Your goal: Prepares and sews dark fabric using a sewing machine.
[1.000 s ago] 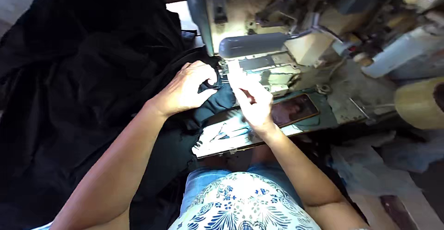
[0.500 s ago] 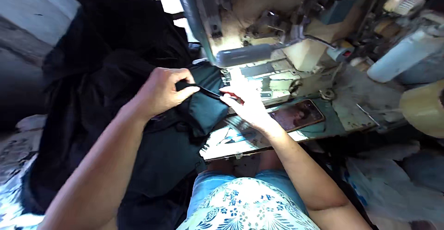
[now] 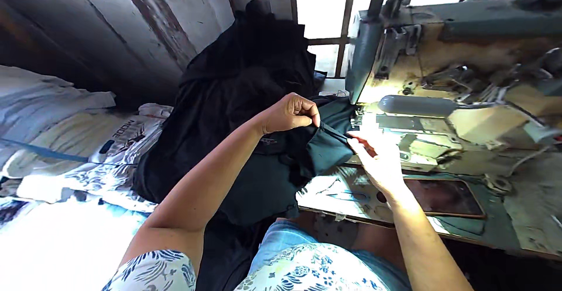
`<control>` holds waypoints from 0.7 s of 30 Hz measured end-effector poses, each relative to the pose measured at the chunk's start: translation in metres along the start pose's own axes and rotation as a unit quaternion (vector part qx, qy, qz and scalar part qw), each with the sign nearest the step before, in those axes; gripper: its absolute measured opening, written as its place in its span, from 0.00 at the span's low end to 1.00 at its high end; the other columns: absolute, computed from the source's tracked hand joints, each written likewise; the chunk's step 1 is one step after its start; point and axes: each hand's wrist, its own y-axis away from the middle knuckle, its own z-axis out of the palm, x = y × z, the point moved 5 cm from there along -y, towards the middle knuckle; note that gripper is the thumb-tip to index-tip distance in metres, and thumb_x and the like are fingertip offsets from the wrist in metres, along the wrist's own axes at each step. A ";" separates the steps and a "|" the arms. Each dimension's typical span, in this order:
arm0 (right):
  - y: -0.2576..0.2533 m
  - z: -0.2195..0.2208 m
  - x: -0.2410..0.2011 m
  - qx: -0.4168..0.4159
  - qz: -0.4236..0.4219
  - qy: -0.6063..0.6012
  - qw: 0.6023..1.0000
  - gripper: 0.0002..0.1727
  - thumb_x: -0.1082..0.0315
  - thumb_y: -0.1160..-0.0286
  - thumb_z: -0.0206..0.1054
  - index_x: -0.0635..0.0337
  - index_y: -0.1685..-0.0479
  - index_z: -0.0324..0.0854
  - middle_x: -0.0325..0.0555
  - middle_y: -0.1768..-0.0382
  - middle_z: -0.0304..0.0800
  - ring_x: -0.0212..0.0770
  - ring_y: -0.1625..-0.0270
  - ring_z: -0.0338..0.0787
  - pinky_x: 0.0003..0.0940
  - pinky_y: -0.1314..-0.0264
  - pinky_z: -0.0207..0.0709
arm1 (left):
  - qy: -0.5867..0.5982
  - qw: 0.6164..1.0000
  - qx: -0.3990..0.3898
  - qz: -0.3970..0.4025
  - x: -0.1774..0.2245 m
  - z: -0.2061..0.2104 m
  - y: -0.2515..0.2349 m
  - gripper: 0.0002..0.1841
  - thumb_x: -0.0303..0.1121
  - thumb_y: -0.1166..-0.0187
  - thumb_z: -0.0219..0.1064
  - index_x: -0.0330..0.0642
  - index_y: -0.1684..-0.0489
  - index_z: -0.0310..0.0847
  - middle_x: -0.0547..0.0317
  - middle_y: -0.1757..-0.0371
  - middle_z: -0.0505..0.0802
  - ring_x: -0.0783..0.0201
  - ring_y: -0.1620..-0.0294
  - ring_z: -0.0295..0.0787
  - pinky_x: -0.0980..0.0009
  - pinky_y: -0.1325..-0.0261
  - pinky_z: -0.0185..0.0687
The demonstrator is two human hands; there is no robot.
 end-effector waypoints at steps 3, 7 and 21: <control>0.002 0.000 0.000 -0.006 0.011 -0.009 1.000 0.14 0.65 0.18 0.65 0.63 0.45 0.91 0.46 0.57 0.94 0.27 0.58 0.90 0.23 0.53 0.84 | -0.012 0.999 0.032 0.016 0.000 0.003 0.001 0.09 0.26 0.26 0.64 0.41 0.77 0.84 0.74 0.74 0.91 0.88 0.73 0.81 0.88 0.68 0.73; 0.005 -0.001 -0.002 -0.026 0.016 -0.027 0.999 0.14 0.66 0.19 0.66 0.64 0.45 0.90 0.46 0.54 0.93 0.27 0.57 0.90 0.24 0.52 0.84 | -0.043 0.996 0.078 0.025 0.000 0.013 0.001 0.11 0.25 0.31 0.71 0.41 0.84 0.80 0.71 0.81 0.86 0.86 0.79 0.76 0.87 0.75 0.68; -0.015 -0.017 -0.072 -0.224 -0.070 -0.212 0.949 0.06 0.74 0.22 0.68 0.66 0.56 0.91 0.31 0.69 0.90 0.13 0.74 0.77 0.09 0.71 0.74 | -0.267 0.958 0.007 0.102 0.096 0.054 0.021 0.08 0.28 0.28 0.68 0.41 0.54 0.83 0.66 0.63 0.92 0.76 0.60 0.85 0.78 0.54 0.76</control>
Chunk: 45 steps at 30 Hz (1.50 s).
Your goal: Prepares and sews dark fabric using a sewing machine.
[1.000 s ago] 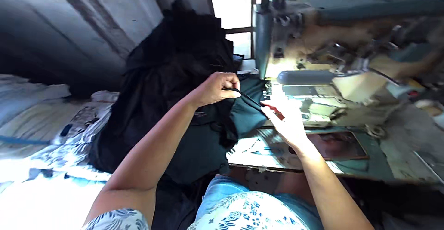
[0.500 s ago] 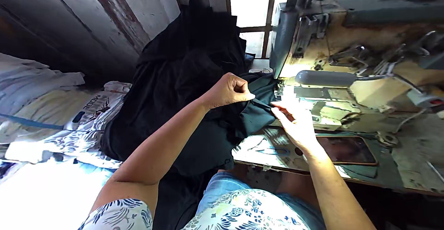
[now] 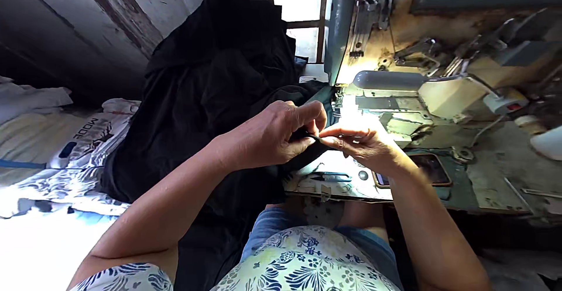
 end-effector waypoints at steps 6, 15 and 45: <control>0.018 0.007 -0.002 0.014 0.029 0.054 0.998 0.06 0.70 0.24 0.72 0.64 0.59 0.91 0.33 0.66 0.92 0.14 0.67 0.83 0.10 0.64 0.78 | -0.055 0.998 0.005 0.018 0.014 0.015 0.004 0.06 0.32 0.30 0.67 0.44 0.61 0.87 0.67 0.68 0.90 0.70 0.61 0.84 0.65 0.48 0.76; 0.080 0.019 0.018 0.170 -0.035 0.047 0.984 0.08 0.71 0.19 0.68 0.69 0.58 0.88 0.43 0.55 0.94 0.21 0.51 0.90 0.16 0.45 0.84 | -0.236 0.971 0.038 0.000 -0.050 0.081 0.020 0.06 0.30 0.36 0.71 0.37 0.67 0.88 0.37 0.31 0.88 0.31 0.18 0.72 0.23 0.17 0.49; 0.049 -0.011 0.064 0.197 -0.053 0.269 0.941 0.10 0.70 0.21 0.66 0.67 0.57 0.92 0.51 0.58 0.96 0.33 0.52 0.93 0.25 0.43 0.83 | -0.324 0.944 0.013 -0.056 -0.073 0.059 -0.041 0.08 0.17 0.25 0.62 0.35 0.61 0.88 0.42 0.43 0.94 0.34 0.20 0.76 0.26 0.13 0.39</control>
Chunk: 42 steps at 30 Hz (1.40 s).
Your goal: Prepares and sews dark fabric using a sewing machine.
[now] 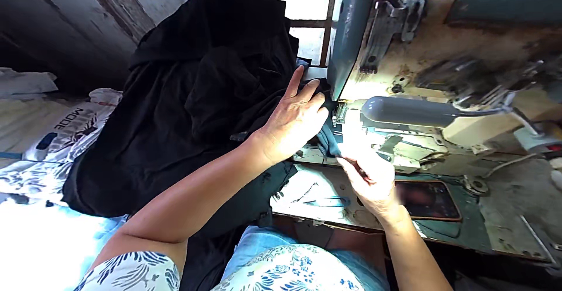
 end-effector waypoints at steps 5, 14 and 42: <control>-0.007 0.004 0.003 -0.003 0.001 0.070 0.998 0.10 0.70 0.21 0.66 0.63 0.56 0.94 0.50 0.56 0.97 0.40 0.51 0.95 0.32 0.43 0.84 | 0.142 0.981 -0.076 0.110 0.023 -0.017 0.008 0.19 0.49 0.24 0.63 0.41 0.71 0.87 0.52 0.68 0.89 0.47 0.48 0.89 0.34 0.13 0.50; -0.013 0.010 -0.003 0.005 0.026 0.141 0.990 0.10 0.69 0.20 0.65 0.62 0.55 0.93 0.51 0.55 0.96 0.46 0.52 0.95 0.43 0.50 0.86 | 0.068 0.991 -0.114 0.013 -0.060 0.002 0.003 0.12 0.30 0.26 0.58 0.32 0.61 0.85 0.40 0.52 0.92 0.36 0.33 0.85 0.27 0.17 0.49; -0.034 0.014 -0.010 -0.061 0.197 -0.146 0.967 0.06 0.69 0.25 0.70 0.62 0.60 0.90 0.27 0.73 0.90 0.13 0.75 0.81 0.11 0.69 0.77 | 0.145 0.985 0.042 0.079 -0.017 -0.047 0.013 0.12 0.29 0.28 0.61 0.39 0.60 0.92 0.53 0.71 0.92 0.54 0.67 0.90 0.55 0.63 0.77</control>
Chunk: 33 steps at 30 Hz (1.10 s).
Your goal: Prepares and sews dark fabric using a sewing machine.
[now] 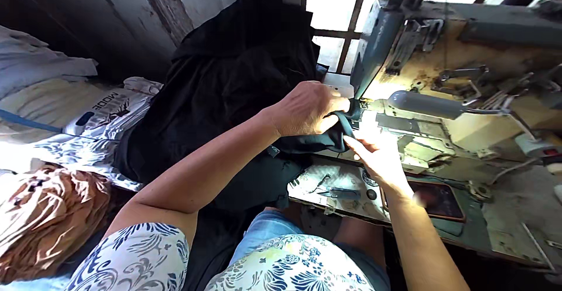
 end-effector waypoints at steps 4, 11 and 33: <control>0.000 0.001 0.011 0.029 -0.009 0.034 0.999 0.20 0.70 0.25 0.72 0.67 0.34 0.84 0.43 0.56 0.93 0.23 0.68 0.87 0.18 0.66 0.82 | -0.115 0.993 -0.006 -0.009 -0.012 0.019 0.014 0.13 0.28 0.24 0.57 0.38 0.64 0.91 0.49 0.78 0.85 0.50 0.77 0.84 0.54 0.72 0.72; 0.003 0.000 0.011 0.033 -0.021 -0.010 0.999 0.07 0.72 0.21 0.66 0.66 0.55 0.87 0.34 0.64 0.91 0.20 0.68 0.88 0.17 0.64 0.85 | -0.158 0.987 0.007 -0.030 -0.015 0.030 0.023 0.18 0.29 0.23 0.57 0.40 0.46 0.93 0.46 0.68 0.89 0.47 0.70 0.86 0.51 0.58 0.76; 0.031 0.003 -0.006 -0.003 -0.038 -0.021 0.999 0.08 0.72 0.22 0.68 0.66 0.53 0.89 0.35 0.66 0.94 0.18 0.68 0.87 0.14 0.63 0.82 | -0.028 0.999 0.031 0.030 0.039 0.016 0.016 0.12 0.28 0.21 0.57 0.40 0.66 0.89 0.53 0.72 0.89 0.54 0.71 0.86 0.58 0.66 0.72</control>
